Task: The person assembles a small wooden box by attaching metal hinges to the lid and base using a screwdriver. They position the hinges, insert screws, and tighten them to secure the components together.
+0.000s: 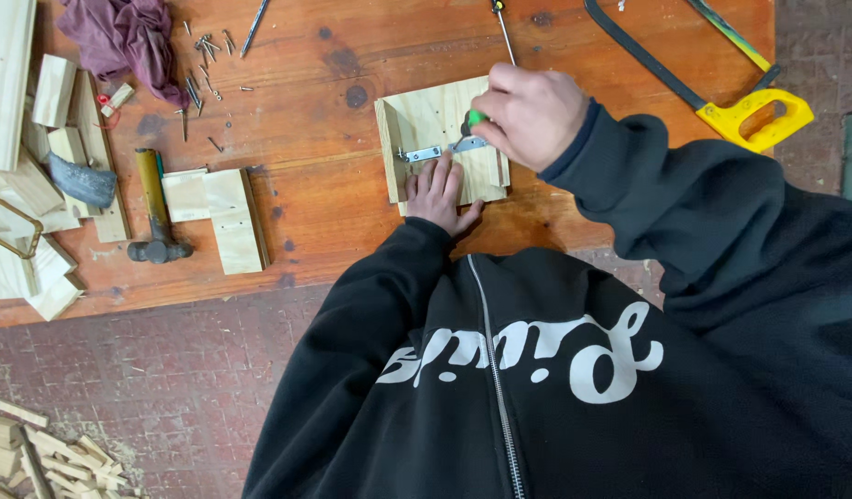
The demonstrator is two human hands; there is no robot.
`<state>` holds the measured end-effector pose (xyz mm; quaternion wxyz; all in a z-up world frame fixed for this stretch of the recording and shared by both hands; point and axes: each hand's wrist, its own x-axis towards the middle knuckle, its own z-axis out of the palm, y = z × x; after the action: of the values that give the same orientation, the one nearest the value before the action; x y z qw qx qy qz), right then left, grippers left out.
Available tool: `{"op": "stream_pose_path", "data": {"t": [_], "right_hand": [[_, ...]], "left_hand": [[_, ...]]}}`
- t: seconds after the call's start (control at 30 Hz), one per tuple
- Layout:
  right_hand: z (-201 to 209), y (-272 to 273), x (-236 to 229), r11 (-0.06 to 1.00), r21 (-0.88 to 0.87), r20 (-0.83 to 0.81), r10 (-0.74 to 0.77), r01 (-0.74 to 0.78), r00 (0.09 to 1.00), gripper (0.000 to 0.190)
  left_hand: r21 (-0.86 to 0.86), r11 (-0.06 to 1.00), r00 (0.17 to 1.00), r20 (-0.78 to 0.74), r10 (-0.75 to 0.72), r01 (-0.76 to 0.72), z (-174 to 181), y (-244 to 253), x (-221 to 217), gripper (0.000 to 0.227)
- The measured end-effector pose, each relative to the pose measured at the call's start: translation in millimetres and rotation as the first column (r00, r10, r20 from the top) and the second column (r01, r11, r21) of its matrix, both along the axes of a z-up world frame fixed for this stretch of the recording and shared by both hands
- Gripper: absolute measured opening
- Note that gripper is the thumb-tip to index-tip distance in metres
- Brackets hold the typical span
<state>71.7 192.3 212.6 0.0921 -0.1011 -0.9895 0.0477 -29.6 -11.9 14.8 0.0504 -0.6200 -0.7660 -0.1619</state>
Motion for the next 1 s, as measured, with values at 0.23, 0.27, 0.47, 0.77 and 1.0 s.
{"op": "stream_pose_path", "data": {"t": [0.23,0.27,0.47,0.77,1.0], "right_hand": [[28.6,0.1,-8.5,0.995,-0.086,0.091,0.049,-0.041,0.995,0.054],[25.9,-1.4,-6.2,0.994,-0.084,0.076,0.079,-0.073,0.994,0.034],[-5.1,-5.5,-12.7,0.985,0.158,0.063,-0.076,0.065,0.995,0.039],[15.6,-5.0,-13.7,0.998,-0.005,0.135,0.07,-0.07,0.988,0.013],[29.7,-9.7,-16.7,0.995,0.081,0.136,-0.072,0.061,0.988,0.052]], "left_hand": [[-0.031,1.0,1.0,0.013,0.008,-0.007,-4.6,0.2,-0.3,0.081],[-0.008,1.0,1.0,0.008,0.008,-0.008,-4.5,0.4,-0.5,0.08],[0.044,0.999,1.0,0.015,0.016,-0.016,-6.1,2.1,2.0,0.079],[0.063,0.998,1.0,0.014,0.015,-0.016,-4.8,0.7,0.7,0.077],[0.09,0.996,1.0,-0.001,0.025,-0.025,-2.0,2.3,0.5,0.075]]}}
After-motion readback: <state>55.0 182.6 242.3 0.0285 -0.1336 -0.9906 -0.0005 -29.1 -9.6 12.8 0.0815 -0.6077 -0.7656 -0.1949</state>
